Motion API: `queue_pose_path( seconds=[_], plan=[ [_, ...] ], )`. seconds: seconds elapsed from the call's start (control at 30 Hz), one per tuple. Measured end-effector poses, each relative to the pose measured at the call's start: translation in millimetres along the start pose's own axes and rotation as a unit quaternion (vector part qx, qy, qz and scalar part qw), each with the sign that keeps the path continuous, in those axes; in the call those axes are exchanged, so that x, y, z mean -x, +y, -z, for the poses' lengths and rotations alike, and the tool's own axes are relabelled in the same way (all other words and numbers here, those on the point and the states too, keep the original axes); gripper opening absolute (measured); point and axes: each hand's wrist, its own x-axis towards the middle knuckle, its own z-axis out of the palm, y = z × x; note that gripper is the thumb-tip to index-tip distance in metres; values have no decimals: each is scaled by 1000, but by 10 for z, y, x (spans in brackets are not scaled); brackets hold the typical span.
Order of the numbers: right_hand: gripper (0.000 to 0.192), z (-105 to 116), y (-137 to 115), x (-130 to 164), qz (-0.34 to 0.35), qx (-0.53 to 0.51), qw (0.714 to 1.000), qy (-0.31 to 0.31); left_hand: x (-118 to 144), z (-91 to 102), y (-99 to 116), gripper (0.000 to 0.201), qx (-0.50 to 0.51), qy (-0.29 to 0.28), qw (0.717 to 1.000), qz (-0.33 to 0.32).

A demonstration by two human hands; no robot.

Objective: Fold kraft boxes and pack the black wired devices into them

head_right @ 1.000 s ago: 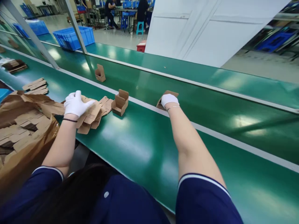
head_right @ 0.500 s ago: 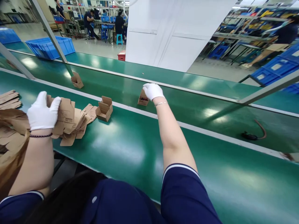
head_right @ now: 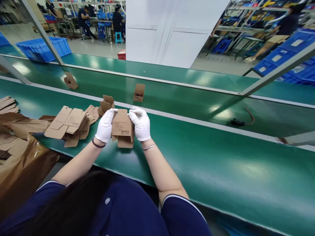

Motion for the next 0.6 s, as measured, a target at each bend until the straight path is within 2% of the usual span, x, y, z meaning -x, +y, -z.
queue_pose_path(
  seconds=[0.1,0.2,0.27,0.33,0.4,0.43,0.5,0.6],
  plan=[
    [35,1,79,73,-26,2,999,38,125,-161,-49,38,102,36,993,54],
    [35,-16,69,164,-56,-3,998,28,158,-213,-50,45,119,44,991,45],
    [39,-21,13,245,-77,-26,997,-15,123,-184,-17,51,112,56,992,21],
    [49,-22,-56,345,-98,-43,990,-91,53,-129,34,54,109,66,992,-8],
    [60,-26,-103,442,-107,-45,981,-157,-28,-81,80,53,113,42,992,-28],
    [65,-29,-110,479,-107,-39,979,-166,-63,-70,93,52,116,21,992,-31],
    [66,-35,-87,518,-100,-13,986,-135,-99,-82,88,49,115,3,993,-32],
    [60,-28,17,500,-60,63,996,-36,-35,-165,3,47,79,-2,997,-24]
  ],
)
